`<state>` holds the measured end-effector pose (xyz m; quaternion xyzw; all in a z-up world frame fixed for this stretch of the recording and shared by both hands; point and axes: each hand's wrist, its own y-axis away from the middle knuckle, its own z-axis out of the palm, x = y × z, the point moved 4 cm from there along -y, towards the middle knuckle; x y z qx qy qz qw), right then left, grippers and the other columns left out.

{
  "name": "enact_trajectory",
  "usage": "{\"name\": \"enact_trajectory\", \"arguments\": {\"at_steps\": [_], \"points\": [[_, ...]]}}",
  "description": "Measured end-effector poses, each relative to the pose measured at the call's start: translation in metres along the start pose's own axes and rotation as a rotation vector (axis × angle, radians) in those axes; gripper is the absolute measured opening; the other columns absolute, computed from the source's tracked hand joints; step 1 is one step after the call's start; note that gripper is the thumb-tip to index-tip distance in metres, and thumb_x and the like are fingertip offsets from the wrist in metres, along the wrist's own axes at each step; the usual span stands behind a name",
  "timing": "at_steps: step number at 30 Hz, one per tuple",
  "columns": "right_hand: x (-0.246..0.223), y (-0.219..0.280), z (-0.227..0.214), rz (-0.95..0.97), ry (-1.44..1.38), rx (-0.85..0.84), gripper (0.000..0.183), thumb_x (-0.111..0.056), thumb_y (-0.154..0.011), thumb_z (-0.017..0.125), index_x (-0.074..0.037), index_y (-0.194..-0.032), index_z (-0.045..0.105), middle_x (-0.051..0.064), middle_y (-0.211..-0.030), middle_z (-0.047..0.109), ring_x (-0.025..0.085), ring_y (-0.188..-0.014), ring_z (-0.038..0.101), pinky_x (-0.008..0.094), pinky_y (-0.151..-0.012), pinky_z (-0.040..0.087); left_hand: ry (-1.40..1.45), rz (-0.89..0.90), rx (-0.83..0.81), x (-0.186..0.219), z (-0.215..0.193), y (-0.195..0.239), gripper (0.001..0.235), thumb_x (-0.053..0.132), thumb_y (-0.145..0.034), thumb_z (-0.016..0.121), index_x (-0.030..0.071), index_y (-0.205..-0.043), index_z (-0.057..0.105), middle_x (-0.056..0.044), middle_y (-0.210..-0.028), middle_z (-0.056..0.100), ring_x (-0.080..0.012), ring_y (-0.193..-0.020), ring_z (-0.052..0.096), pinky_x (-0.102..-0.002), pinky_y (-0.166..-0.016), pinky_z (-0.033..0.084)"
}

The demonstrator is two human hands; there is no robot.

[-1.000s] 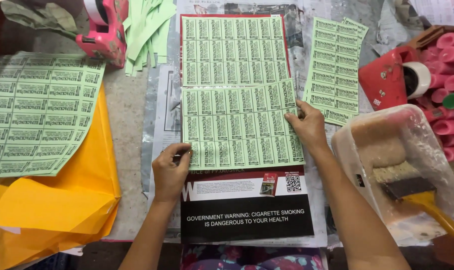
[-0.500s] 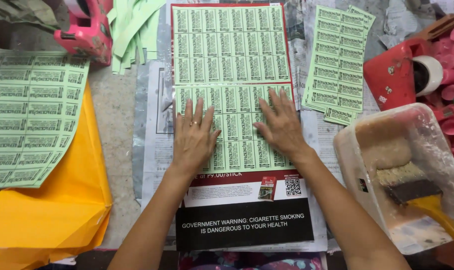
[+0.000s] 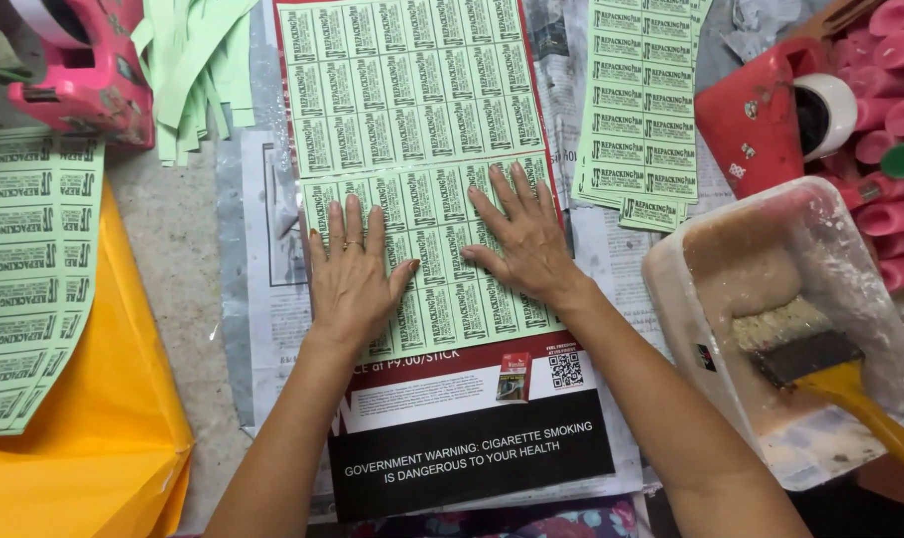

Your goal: The person is applying glue to a large poster using a brush and then carefully sticking multiple sheets of labels onto the glued surface.

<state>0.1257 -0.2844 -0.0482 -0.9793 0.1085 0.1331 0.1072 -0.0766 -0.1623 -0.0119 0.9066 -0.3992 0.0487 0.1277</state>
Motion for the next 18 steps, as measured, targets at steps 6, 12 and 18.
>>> {"name": "enact_trajectory", "arguments": {"at_steps": [6, 12, 18], "points": [[-0.0013, -0.0004, -0.0028, 0.004, -0.013, 0.004, 0.084, -0.08, -0.095, 0.036, -0.023, -0.155, 0.047, 0.016, -0.166, 0.03, 0.04, -0.155, 0.016, 0.065, -0.121, 0.013, -0.013, 0.008, 0.003, -0.004, 0.0066, -0.0024, 0.086, 0.068, -0.101, 0.032, 0.008, -0.163, 0.027, -0.024, -0.171, 0.01, -0.0408, -0.157, 0.003, -0.065, -0.121, 0.01], [0.0015, -0.0006, -0.0016, -0.011, 0.002, 0.017, 0.083, -0.08, -0.095, 0.038, -0.024, -0.156, 0.047, 0.015, -0.167, 0.03, 0.04, -0.155, 0.016, 0.065, -0.121, 0.015, -0.002, 0.013, 0.013, -0.0021, 0.0066, -0.0028, 0.085, 0.067, -0.102, 0.032, 0.008, -0.163, 0.026, -0.025, -0.17, 0.009, -0.0419, -0.157, 0.003, -0.066, -0.12, 0.012], [0.0044, 0.0007, 0.0024, 0.0, -0.002, 0.0, 0.083, -0.08, -0.095, 0.036, -0.026, -0.157, 0.045, 0.013, -0.168, 0.027, 0.037, -0.156, 0.013, 0.063, -0.122, 0.011, 0.009, 0.015, 0.019, 0.0013, 0.0007, -0.0003, 0.085, 0.065, -0.102, 0.033, 0.006, -0.163, 0.027, -0.025, -0.17, 0.012, -0.0426, -0.157, 0.006, -0.067, -0.12, 0.011]]}}
